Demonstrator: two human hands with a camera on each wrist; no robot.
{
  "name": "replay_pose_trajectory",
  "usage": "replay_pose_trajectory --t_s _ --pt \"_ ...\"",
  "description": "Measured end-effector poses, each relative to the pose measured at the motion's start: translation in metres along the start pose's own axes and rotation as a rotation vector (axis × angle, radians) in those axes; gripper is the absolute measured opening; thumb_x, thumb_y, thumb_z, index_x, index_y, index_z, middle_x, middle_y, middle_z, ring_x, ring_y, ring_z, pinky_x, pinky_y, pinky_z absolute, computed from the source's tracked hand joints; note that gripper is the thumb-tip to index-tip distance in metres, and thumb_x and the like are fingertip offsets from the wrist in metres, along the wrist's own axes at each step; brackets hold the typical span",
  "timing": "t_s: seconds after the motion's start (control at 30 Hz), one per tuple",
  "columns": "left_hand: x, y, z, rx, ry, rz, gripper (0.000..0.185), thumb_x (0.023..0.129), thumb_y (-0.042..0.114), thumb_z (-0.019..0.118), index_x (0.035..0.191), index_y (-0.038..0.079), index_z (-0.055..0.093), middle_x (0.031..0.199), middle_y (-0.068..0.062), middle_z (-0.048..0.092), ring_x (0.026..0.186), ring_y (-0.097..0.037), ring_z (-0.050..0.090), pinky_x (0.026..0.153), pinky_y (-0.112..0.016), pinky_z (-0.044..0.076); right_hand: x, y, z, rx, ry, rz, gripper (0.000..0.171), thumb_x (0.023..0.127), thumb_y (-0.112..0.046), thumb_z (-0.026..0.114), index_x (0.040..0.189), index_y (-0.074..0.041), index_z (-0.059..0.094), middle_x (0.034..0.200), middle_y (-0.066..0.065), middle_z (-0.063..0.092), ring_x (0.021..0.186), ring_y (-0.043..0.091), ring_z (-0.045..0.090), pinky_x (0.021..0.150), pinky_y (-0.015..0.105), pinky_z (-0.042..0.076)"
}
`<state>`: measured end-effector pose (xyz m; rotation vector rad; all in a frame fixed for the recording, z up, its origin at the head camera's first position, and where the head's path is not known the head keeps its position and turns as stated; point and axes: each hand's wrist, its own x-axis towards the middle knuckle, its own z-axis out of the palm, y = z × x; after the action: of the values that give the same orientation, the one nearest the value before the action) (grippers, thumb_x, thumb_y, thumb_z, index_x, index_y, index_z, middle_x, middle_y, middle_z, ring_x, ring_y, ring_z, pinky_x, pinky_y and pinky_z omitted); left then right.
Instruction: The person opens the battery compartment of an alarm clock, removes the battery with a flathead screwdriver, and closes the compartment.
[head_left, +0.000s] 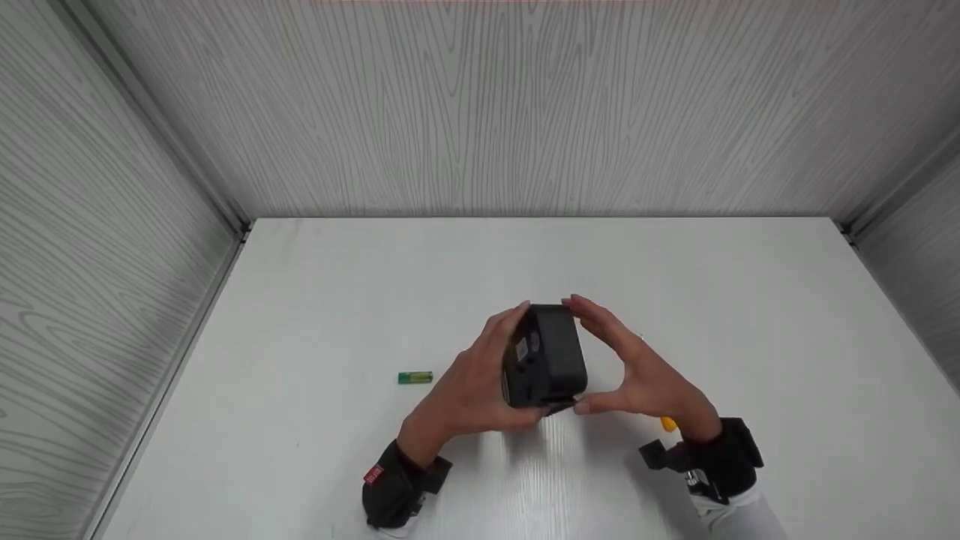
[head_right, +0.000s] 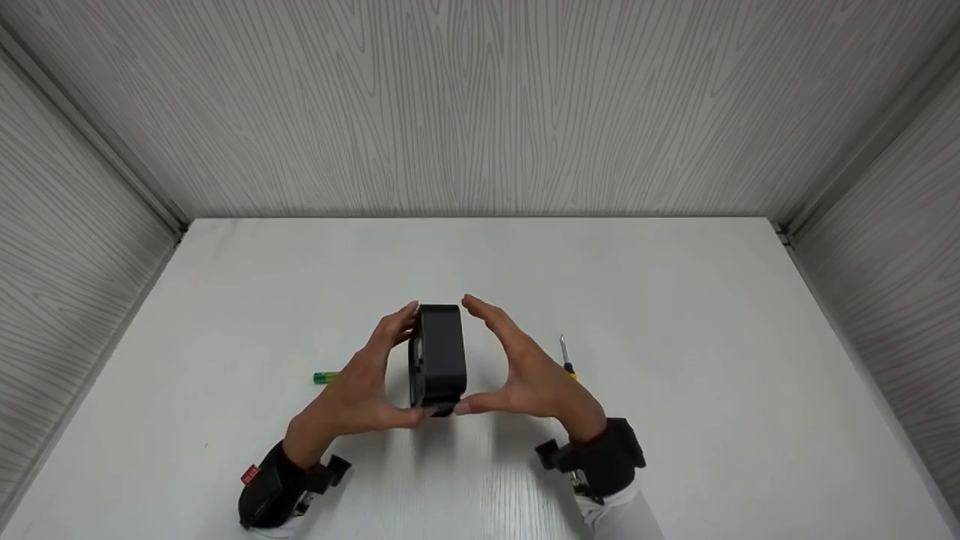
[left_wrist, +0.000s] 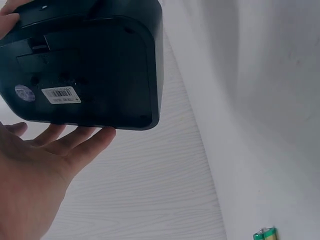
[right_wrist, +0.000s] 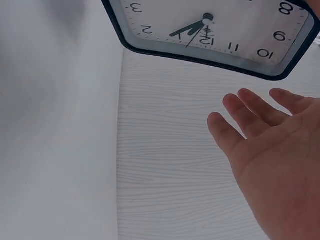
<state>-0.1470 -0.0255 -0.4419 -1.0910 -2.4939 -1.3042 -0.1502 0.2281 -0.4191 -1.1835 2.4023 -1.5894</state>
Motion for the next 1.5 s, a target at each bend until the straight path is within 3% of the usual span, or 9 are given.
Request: replay_pose_trajectory --t_s 0.2,0.43,0.6,0.83,0.97,1.1,1.2,1.37,1.5 --pt "0.0 -0.001 -0.005 -0.074 0.034 0.005 0.116 0.069 0.037 0.083 0.156 0.021 0.008 0.15 -0.002 0.031 0.13 -0.014 0.043 0.107 -0.043 0.044 -0.005 0.024 -0.002 0.026 -0.047 0.026 0.124 0.06 -0.007 0.092 0.156 -0.01 0.013 0.159 0.009 0.029 0.148 0.023 0.027 0.119 0.032 0.026" --pt "0.0 -0.002 -0.008 -0.166 0.04 0.056 0.116 0.07 0.031 0.083 0.155 0.017 0.005 0.15 -0.005 0.027 0.137 -0.017 0.038 0.115 -0.042 0.036 -0.005 0.032 0.009 0.027 -0.095 0.062 0.126 0.059 -0.011 0.093 0.157 -0.014 0.013 0.161 0.006 0.025 0.149 0.019 0.025 0.118 0.043 0.027" --pt "0.0 -0.001 -0.008 -0.2 0.044 0.068 0.113 0.071 0.029 0.082 0.154 0.018 0.006 0.151 -0.007 0.026 0.138 -0.021 0.036 0.115 -0.045 0.035 -0.004 0.036 0.018 0.02 -0.134 0.138 0.127 0.059 -0.017 0.094 0.157 -0.022 0.013 0.162 -0.001 0.023 0.148 0.016 0.027 0.117 0.052 0.027" --pt "-0.001 0.001 -0.009 -0.276 0.036 0.069 0.112 0.072 0.026 0.084 0.152 0.017 0.006 0.153 -0.007 0.024 0.142 -0.025 0.032 0.115 -0.046 0.033 -0.001 0.038 0.027 0.026 -0.149 0.199 0.122 0.062 -0.017 0.093 0.156 -0.029 0.016 0.158 -0.008 0.03 0.144 0.017 0.035 0.118 0.04 0.03" --pt "-0.002 0.001 -0.009 -0.299 0.027 0.066 0.113 0.072 0.025 0.084 0.151 0.016 0.004 0.154 -0.008 0.021 0.144 -0.026 0.031 0.116 -0.044 0.033 0.001 0.034 0.027 0.004 -0.115 0.172 0.116 0.062 -0.015 0.092 0.154 -0.025 0.022 0.157 -0.006 0.033 0.143 0.017 0.037 0.117 0.042 0.032" --pt "-0.002 -0.001 -0.008 -0.306 0.003 0.059 0.113 0.074 0.024 0.083 0.151 0.016 0.0 0.158 -0.008 0.016 0.147 -0.026 0.029 0.117 -0.042 0.032 0.005 0.019 0.022 -0.007 -0.083 0.098 0.109 0.063 -0.008 0.089 0.152 -0.011 0.027 0.153 0.007 0.037 0.141 0.017 0.038 0.112 0.057 0.033" --pt "-0.002 -0.002 -0.009 -0.308 -0.008 0.048 0.112 0.075 0.022 0.082 0.151 0.016 -0.001 0.159 -0.008 0.014 0.147 -0.025 0.028 0.117 -0.042 0.033 0.006 0.009 0.016 -0.013 -0.055 0.062 0.104 0.061 -0.003 0.088 0.148 0.0 0.031 0.148 0.014 0.042 0.137 0.022 0.041 0.109 0.062 0.033" --pt "-0.002 -0.004 -0.011 -0.297 0.001 0.025 0.113 0.074 0.023 0.083 0.15 0.016 0.0 0.157 -0.005 0.02 0.146 -0.023 0.029 0.116 -0.044 0.034 0.007 0.0 0.009 -0.069 -0.009 0.045 0.101 0.059 -0.003 0.088 0.145 0.004 0.035 0.142 0.013 0.048 0.132 0.033 0.046 0.11 0.057 0.035" --pt "-0.002 -0.006 -0.013 -0.276 0.018 0.0 0.114 0.072 0.023 0.085 0.151 0.018 0.003 0.156 -0.001 0.024 0.146 -0.02 0.029 0.117 -0.043 0.033 0.005 -0.003 0.005 -0.085 0.008 0.089 0.1 0.06 -0.005 0.088 0.146 -0.002 0.037 0.142 0.009 0.049 0.132 0.03 0.046 0.112 0.053 0.034"
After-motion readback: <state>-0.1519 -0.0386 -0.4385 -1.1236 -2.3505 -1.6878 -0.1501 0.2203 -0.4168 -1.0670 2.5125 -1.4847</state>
